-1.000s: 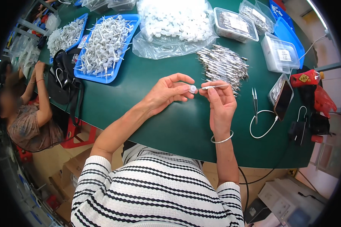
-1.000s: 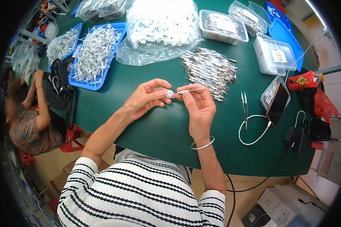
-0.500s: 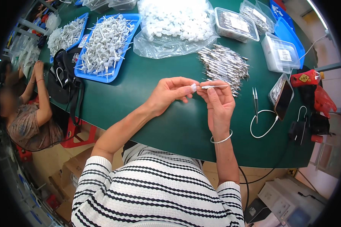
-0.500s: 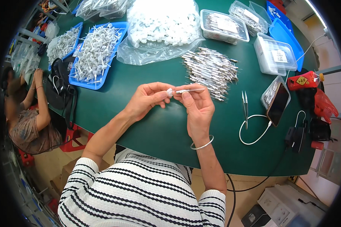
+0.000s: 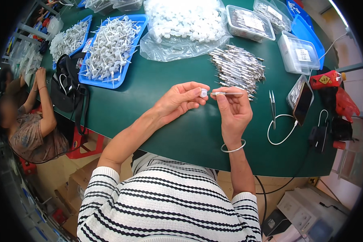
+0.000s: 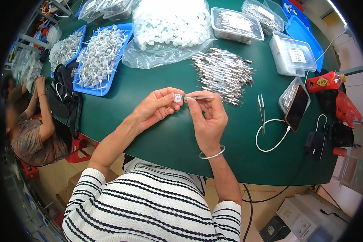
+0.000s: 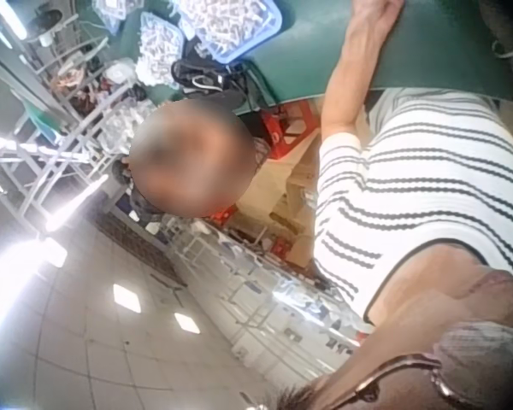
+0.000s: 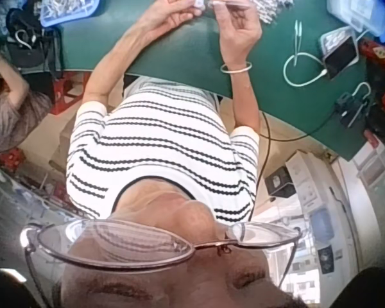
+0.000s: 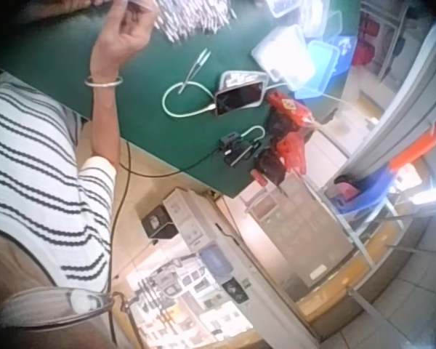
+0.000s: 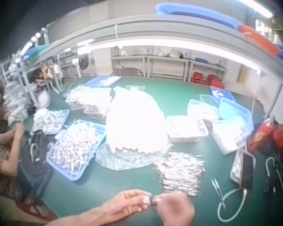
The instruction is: The person repeatedly picks up small white plastic caps and metal rods from a green workbench, inserts the rod into the cap, and places the assembled unit into a blue tray. The process is repetitive and performed one at a time.
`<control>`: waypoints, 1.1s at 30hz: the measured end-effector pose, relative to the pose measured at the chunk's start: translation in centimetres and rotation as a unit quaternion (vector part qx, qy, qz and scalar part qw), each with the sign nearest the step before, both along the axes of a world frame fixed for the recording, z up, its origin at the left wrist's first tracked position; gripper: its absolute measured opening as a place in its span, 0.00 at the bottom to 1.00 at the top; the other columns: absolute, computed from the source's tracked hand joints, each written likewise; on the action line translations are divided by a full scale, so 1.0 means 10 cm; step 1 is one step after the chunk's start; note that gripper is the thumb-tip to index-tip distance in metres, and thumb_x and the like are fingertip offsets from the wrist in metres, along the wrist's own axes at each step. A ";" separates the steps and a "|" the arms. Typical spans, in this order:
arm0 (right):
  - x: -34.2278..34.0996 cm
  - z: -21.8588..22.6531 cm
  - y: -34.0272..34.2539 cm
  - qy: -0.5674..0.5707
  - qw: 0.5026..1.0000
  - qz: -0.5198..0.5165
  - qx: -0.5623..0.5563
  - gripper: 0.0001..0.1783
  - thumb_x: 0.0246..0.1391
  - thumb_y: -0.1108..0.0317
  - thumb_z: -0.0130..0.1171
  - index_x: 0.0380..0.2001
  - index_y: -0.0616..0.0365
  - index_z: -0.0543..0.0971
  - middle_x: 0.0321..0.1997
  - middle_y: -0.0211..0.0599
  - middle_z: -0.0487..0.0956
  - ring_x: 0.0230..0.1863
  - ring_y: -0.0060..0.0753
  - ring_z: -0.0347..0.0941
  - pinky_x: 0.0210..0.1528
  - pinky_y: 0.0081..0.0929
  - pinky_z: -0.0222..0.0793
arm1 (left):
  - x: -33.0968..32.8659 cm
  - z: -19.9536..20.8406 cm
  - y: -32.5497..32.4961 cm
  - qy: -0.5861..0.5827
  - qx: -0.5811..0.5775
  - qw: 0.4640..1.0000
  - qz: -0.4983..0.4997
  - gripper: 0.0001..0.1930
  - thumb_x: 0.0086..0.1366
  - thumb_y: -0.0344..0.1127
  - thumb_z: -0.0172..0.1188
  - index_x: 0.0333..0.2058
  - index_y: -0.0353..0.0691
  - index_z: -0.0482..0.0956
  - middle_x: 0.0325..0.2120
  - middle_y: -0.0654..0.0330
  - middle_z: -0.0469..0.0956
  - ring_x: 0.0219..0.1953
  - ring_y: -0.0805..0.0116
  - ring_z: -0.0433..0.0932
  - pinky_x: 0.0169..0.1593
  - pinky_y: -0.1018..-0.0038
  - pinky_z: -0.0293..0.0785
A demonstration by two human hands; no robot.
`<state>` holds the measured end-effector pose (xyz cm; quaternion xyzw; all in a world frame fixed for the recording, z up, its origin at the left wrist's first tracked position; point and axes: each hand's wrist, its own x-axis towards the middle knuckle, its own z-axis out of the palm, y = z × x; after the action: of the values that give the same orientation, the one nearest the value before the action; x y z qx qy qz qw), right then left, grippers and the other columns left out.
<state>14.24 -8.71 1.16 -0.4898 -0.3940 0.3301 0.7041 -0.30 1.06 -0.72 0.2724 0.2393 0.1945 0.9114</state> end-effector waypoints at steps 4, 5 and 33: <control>-0.01 -0.02 0.00 -0.021 1.000 -0.009 0.005 0.07 0.55 0.79 0.58 0.38 0.64 0.73 0.39 0.36 0.78 0.39 0.21 0.75 0.44 0.18 0.72 | 0.00 -0.01 -0.01 0.001 0.005 1.000 -0.003 0.14 0.65 0.35 0.58 0.46 0.33 0.75 0.33 0.59 0.78 0.33 0.76 0.78 0.36 0.86 0.77; -0.01 -0.02 0.00 -0.026 1.000 -0.010 0.004 0.07 0.55 0.79 0.58 0.38 0.64 0.73 0.38 0.36 0.78 0.39 0.21 0.76 0.44 0.18 0.72 | 0.00 -0.02 -0.01 0.001 0.005 1.000 -0.003 0.14 0.65 0.35 0.58 0.46 0.33 0.75 0.33 0.59 0.78 0.33 0.77 0.78 0.36 0.86 0.77; -0.01 -0.01 0.00 -0.166 0.985 -0.054 0.000 0.07 0.51 0.77 0.61 0.34 0.64 0.75 0.32 0.36 0.80 0.33 0.25 0.79 0.39 0.21 0.75 | 0.00 -0.07 -0.02 -0.012 -0.001 1.000 -0.016 0.14 0.66 0.37 0.57 0.45 0.33 0.76 0.32 0.61 0.79 0.33 0.77 0.79 0.36 0.86 0.78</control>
<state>14.11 -8.71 1.07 -0.5579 -0.4787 0.2059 0.6459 -0.28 0.84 -1.43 0.2731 0.2244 0.1833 0.9173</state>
